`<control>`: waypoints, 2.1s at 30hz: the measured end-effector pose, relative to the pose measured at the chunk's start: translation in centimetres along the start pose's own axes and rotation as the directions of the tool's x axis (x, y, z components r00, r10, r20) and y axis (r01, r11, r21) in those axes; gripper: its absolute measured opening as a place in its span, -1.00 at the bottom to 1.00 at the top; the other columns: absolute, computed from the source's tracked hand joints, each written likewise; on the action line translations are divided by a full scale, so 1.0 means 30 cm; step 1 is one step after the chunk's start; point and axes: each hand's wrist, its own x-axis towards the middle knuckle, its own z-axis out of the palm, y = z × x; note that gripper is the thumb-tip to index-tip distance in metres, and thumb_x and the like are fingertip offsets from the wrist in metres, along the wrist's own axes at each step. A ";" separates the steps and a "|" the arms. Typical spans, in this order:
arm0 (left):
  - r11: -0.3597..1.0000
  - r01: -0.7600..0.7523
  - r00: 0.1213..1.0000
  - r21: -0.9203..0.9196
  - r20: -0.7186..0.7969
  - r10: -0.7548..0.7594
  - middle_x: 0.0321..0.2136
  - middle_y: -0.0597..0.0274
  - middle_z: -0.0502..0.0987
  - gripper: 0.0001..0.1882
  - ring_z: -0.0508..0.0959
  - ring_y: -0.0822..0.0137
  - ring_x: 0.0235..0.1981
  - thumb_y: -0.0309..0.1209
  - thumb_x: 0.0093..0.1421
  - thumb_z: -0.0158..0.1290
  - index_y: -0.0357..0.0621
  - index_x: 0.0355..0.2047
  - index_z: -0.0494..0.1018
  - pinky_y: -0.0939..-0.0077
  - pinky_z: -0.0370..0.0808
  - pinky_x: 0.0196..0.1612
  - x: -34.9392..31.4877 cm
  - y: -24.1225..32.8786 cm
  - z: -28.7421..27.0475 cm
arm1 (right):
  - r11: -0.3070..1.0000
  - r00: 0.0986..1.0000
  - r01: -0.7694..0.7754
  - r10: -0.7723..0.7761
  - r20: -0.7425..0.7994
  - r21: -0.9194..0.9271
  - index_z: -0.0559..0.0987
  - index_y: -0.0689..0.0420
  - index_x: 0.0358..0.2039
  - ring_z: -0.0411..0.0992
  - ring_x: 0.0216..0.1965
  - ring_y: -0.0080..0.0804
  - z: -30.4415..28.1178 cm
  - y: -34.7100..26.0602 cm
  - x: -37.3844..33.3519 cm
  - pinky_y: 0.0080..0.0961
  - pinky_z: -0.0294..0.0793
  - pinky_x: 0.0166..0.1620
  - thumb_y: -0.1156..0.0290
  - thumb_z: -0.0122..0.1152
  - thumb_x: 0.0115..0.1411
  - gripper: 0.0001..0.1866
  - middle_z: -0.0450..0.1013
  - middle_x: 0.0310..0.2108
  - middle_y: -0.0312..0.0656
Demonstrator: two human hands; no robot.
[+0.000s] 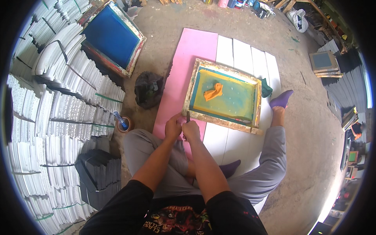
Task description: The person sits on the floor and uses a squeegee to spread ink across a screen-printing frame placed on a pink sheet. They repeatedly pull the squeegee across the screen, then scrape excess ink back into the reservoir. The person also uses a small tool to clean the edges of the frame.
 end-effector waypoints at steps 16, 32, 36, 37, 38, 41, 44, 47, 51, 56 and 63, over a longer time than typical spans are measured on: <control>0.990 0.031 0.998 -0.141 -0.053 -0.039 -0.09 -0.13 0.69 -0.60 0.71 0.03 -0.08 -0.45 0.32 0.06 -0.16 0.15 0.58 0.25 0.59 0.02 0.007 -0.036 0.036 | 0.926 0.973 0.129 -0.188 0.137 0.354 0.52 0.22 -0.31 0.45 -0.70 -0.39 -0.016 0.152 0.032 -0.43 0.39 -0.68 0.52 0.19 0.16 -0.91 0.47 -0.60 -0.15; 0.926 0.000 0.999 -0.377 -0.046 -0.018 -0.38 0.23 0.60 -0.70 0.54 0.46 -0.50 -0.22 0.47 0.06 -0.24 -0.07 0.54 0.53 0.48 -0.46 0.050 -0.083 0.072 | 0.942 0.924 0.257 -0.305 0.232 0.215 0.53 0.23 -0.28 0.47 -0.68 -0.39 -0.117 0.149 -0.007 -0.42 0.45 -0.63 0.47 0.23 0.17 -0.87 0.49 -0.59 -0.14; 0.860 0.249 0.965 -0.445 0.194 -0.179 -0.45 0.24 0.60 -0.66 0.54 0.46 -0.57 -0.14 0.48 0.04 -0.21 -0.15 0.55 0.53 0.41 -0.57 0.062 -0.061 0.036 | 0.876 0.873 0.482 -0.478 0.100 -0.016 0.54 0.25 -0.33 0.51 -0.66 -0.40 -0.105 0.189 -0.012 -0.41 0.50 -0.60 0.45 0.20 0.15 -0.86 0.51 -0.59 -0.14; 0.867 0.268 0.955 -0.421 0.233 -0.182 -0.48 0.24 0.60 -0.64 0.55 0.45 -0.58 -0.12 0.48 0.04 -0.21 -0.17 0.55 0.52 0.41 -0.58 0.063 -0.050 0.036 | 0.845 0.845 0.533 -0.530 0.069 -0.041 0.54 0.26 -0.34 0.52 -0.65 -0.40 -0.097 0.202 -0.003 -0.42 0.52 -0.59 0.45 0.20 0.15 -0.86 0.51 -0.59 -0.14; 0.852 0.253 0.963 -0.458 0.208 -0.174 -0.50 0.25 0.59 -0.65 0.53 0.45 -0.60 -0.13 0.48 0.04 -0.21 -0.19 0.54 0.52 0.39 -0.60 0.055 -0.042 0.034 | 0.864 0.861 0.504 -0.500 0.093 -0.019 0.55 0.25 -0.33 0.52 -0.65 -0.40 -0.099 0.192 -0.017 -0.43 0.52 -0.59 0.44 0.20 0.15 -0.86 0.51 -0.59 -0.14; 0.831 0.217 0.975 -0.513 0.155 -0.159 -0.55 0.27 0.54 -0.68 0.50 0.46 -0.64 -0.17 0.48 0.05 -0.20 -0.24 0.51 0.53 0.38 -0.62 0.032 -0.025 0.025 | 0.914 0.901 0.406 -0.398 0.173 -0.012 0.55 0.24 -0.29 0.52 -0.65 -0.40 -0.116 0.170 -0.055 -0.45 0.52 -0.58 0.40 0.20 0.19 -0.84 0.50 -0.60 -0.16; 0.843 0.199 0.979 -0.499 0.140 -0.149 -0.56 0.29 0.52 -0.71 0.52 0.46 -0.59 -0.21 0.47 0.07 -0.20 -0.27 0.47 0.54 0.41 -0.57 0.008 -0.032 0.013 | 0.951 0.909 0.307 -0.300 0.289 0.022 0.53 0.22 -0.18 0.54 -0.60 -0.39 -0.125 0.161 -0.076 -0.44 0.53 -0.57 0.27 0.20 0.31 -0.74 0.53 -0.52 -0.14; 0.824 0.185 0.983 -0.535 0.091 -0.161 -0.56 0.28 0.53 -0.73 0.55 0.43 -0.54 -0.25 0.45 0.10 -0.21 -0.28 0.47 0.52 0.46 -0.51 0.002 -0.037 0.019 | 0.973 0.882 0.193 -0.230 0.412 0.129 0.50 0.20 -0.06 0.57 -0.52 -0.39 -0.127 0.175 -0.065 -0.44 0.54 -0.55 0.12 0.16 0.41 -0.63 0.55 -0.42 -0.12; 0.931 0.159 0.982 -0.330 -0.045 -0.184 -0.51 0.18 0.62 -0.72 0.62 0.36 -0.47 -0.26 0.34 0.22 -0.27 -0.33 0.56 0.38 0.53 -0.40 0.010 -0.082 -0.007 | 0.966 0.903 0.211 -0.251 0.350 0.147 0.48 0.14 0.02 0.57 -0.43 -0.39 -0.155 0.190 -0.065 -0.45 0.54 -0.51 0.05 0.13 0.43 -0.60 0.56 -0.36 -0.11; 0.992 0.126 0.989 0.012 -0.079 -0.125 -0.45 0.05 0.70 -0.70 0.66 0.28 -0.45 -0.25 0.21 0.31 -0.32 -0.36 0.65 0.29 0.57 -0.31 0.001 -0.072 -0.058 | 0.790 0.788 0.522 -0.591 -0.173 -0.321 0.47 0.10 0.10 0.59 -0.40 -0.14 -0.332 0.254 0.178 -0.12 0.61 -0.32 0.08 0.16 0.39 -0.57 0.57 -0.35 -0.05; 0.987 0.042 0.999 0.153 -0.016 -0.040 -0.30 -0.05 0.71 -0.72 0.72 -0.01 -0.24 -0.25 0.23 0.26 -0.20 -0.20 0.69 0.14 0.61 -0.13 -0.041 -0.068 -0.098 | 0.584 0.738 0.159 -0.606 -0.297 -0.796 0.44 0.00 0.21 0.41 0.17 0.06 -0.576 0.097 0.216 0.06 0.44 0.20 0.09 0.25 0.35 -0.51 0.44 0.09 0.03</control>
